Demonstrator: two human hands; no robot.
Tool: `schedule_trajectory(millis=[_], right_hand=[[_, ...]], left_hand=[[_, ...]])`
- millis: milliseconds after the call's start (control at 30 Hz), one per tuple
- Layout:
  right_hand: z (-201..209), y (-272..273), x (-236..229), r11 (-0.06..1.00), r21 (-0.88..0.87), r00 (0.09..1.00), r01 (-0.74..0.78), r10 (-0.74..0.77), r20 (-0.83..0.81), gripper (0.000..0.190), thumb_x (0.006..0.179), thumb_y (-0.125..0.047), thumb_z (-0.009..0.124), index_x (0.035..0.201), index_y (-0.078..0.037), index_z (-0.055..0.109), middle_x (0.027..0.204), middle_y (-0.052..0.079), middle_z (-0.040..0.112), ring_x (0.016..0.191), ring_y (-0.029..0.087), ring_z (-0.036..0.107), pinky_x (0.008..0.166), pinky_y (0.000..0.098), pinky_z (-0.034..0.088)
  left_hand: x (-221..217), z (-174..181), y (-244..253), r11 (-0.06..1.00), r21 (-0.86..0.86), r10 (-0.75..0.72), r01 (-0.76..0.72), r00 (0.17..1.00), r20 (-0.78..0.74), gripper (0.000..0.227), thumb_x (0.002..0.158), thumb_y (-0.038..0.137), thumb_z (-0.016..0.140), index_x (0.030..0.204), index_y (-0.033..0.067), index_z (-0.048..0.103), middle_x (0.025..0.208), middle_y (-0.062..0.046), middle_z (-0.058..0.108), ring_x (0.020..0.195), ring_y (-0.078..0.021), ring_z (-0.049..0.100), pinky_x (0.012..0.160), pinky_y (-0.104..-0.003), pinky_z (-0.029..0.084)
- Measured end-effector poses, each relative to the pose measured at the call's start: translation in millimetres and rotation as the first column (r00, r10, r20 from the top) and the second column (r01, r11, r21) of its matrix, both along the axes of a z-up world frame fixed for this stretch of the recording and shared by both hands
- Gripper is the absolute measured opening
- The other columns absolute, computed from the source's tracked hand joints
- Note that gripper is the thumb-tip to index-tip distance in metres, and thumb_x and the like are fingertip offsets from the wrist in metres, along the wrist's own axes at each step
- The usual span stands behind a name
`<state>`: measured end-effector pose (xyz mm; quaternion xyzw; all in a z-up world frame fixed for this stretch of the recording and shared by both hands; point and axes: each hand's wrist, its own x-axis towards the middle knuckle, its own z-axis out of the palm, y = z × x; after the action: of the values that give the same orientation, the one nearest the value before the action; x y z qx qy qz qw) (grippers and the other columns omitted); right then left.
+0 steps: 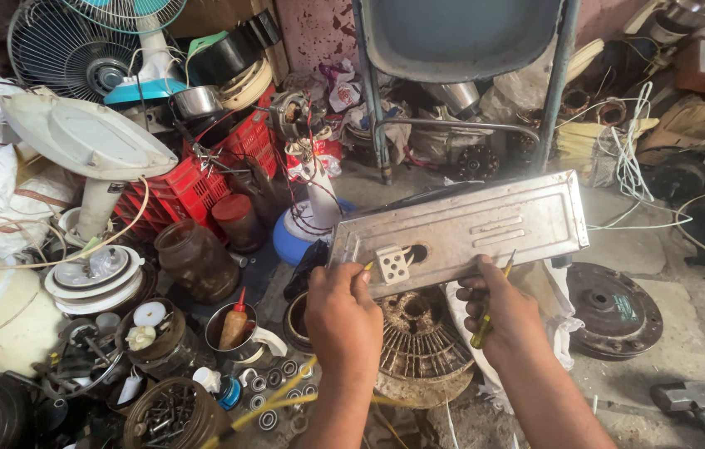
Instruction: The person is repairing an electric stove by connecting yellow wires to the internal components. They use pliers and a screwdriver to strip, twist, and secure the wires to the stove's terminals.
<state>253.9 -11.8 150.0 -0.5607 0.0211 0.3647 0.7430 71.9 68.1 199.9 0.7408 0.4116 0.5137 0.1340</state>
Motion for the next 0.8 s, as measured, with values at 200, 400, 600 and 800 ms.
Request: schedule_trajectory(millis=[200,400,600,800], right_hand=[[-3,-1,4,1.0,0.008,1.0,0.003,-0.003,0.023,0.036,0.095,-0.037,0.068,0.092,-0.002,0.063,0.079,0.013,0.066,0.058,0.016,0.051,0.05,0.0333,0.039],[-4,-1,5,1.0,0.022,1.0,0.006,-0.006,0.029,0.036,0.095,-0.038,0.068,0.093,-0.002,0.063,0.079,0.012,0.066,0.058,0.015,0.051,0.049,0.0325,0.039],[-5,-7,8,1.0,0.003,0.999,0.028,-0.028,0.043,0.035,0.095,-0.037,0.069,0.092,-0.003,0.062,0.079,0.011,0.065,0.059,0.016,0.051,0.051,0.0333,0.041],[-8,-13,14,0.998,0.003,0.998,0.063,-0.063,0.005,0.034,0.095,-0.037,0.069,0.092,-0.006,0.058,0.079,0.011,0.064,0.06,0.017,0.051,0.053,0.0341,0.041]], left_hand=[[0,3,3,0.999,-0.026,-0.048,0.048,0.999,0.012,0.008,0.085,0.01,0.073,0.091,0.0067,0.07,0.09,-0.015,0.065,0.082,-0.0384,0.065,0.07,-0.048,0.051],[3,13,8,0.998,-0.01,-0.059,0.059,0.982,-0.178,0.005,0.086,0.009,0.072,0.088,0.0056,0.07,0.091,-0.016,0.067,0.085,-0.0399,0.066,0.072,-0.05,0.051],[0,22,7,0.981,-0.113,-0.168,0.155,0.978,-0.119,0.007,0.082,0.01,0.074,0.087,0.0055,0.071,0.088,-0.015,0.068,0.083,-0.0388,0.067,0.072,-0.049,0.052],[9,13,-12,0.985,0.051,-0.156,0.162,0.981,-0.115,0.009,0.083,0.009,0.074,0.089,0.006,0.068,0.091,-0.013,0.066,0.085,-0.0373,0.066,0.071,-0.047,0.053]])
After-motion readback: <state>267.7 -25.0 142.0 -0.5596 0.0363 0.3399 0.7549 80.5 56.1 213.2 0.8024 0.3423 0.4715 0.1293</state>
